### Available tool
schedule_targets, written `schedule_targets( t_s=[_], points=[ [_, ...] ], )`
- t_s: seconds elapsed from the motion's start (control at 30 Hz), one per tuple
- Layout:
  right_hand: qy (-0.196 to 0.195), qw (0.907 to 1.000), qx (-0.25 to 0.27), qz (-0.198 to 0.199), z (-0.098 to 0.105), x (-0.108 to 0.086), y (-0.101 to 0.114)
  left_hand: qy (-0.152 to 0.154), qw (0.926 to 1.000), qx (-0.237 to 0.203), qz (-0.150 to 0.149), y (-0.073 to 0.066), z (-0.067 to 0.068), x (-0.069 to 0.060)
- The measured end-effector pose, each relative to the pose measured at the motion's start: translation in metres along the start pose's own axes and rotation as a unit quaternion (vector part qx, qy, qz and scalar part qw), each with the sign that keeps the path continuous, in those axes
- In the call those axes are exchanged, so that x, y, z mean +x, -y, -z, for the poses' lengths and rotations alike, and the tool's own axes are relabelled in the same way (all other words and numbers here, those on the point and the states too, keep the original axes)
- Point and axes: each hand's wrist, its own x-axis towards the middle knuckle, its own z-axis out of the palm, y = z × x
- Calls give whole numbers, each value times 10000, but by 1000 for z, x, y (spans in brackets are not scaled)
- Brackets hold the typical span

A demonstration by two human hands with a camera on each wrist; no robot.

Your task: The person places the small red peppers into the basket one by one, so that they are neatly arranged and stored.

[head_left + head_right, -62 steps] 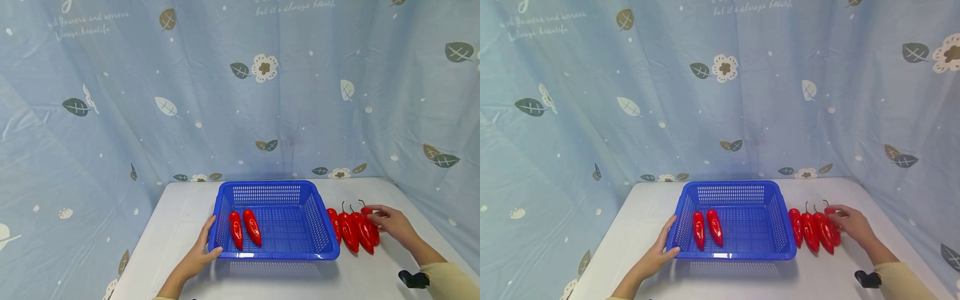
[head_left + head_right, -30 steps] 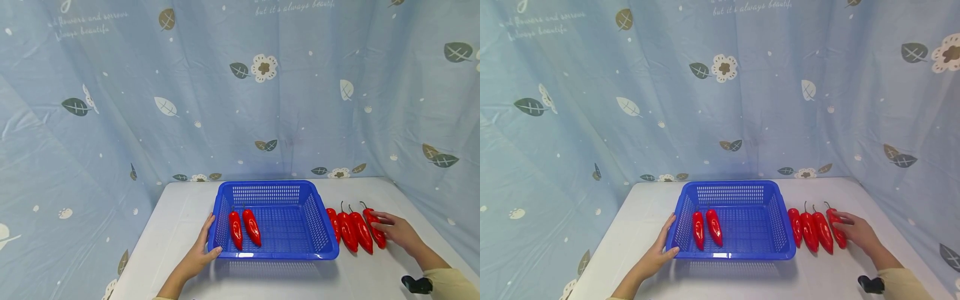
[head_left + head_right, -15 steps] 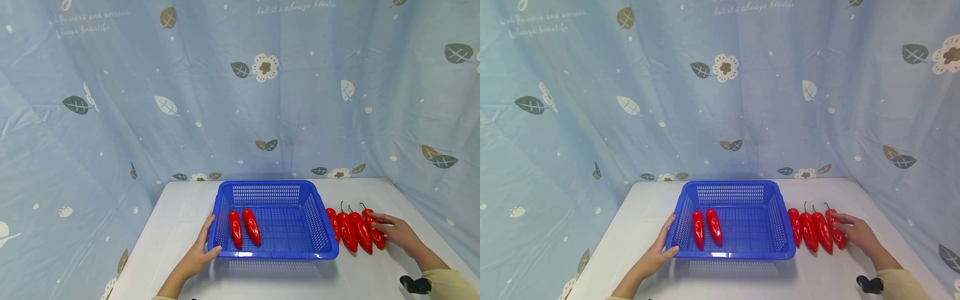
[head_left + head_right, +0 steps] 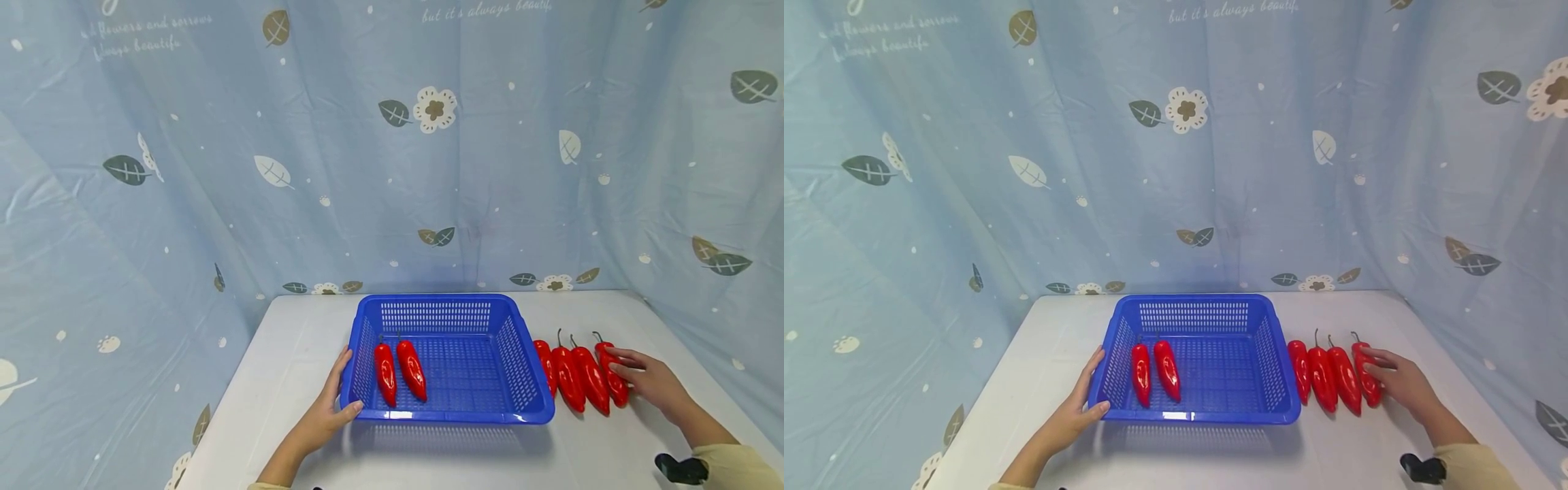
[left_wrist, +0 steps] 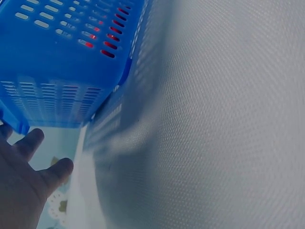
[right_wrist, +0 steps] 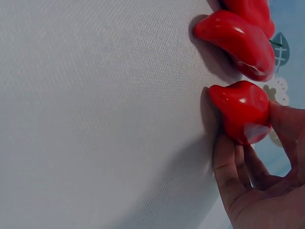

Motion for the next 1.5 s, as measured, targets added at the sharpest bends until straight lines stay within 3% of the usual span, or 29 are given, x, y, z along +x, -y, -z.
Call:
schedule_targets(
  t_s=[0.3,0.47,0.73,1.13,1.5],
  points=[
    [-47,9999,-124,95,3,-2,-1,-3,10000,19,-18,3,0,1],
    [-77,9995,-145,272,4,-7,6,-4,9999,28,124,3,0,1],
    [-78,9993,-86,349,3,-12,16,18,10000,-2,24,2,1,1],
    [-159,9988,-77,467,-3,-17,30,41,9998,-14,206,1,0,0],
    [-207,9984,-106,525,-6,-22,37,21,9999,-64,116,3,0,0]
  ],
)
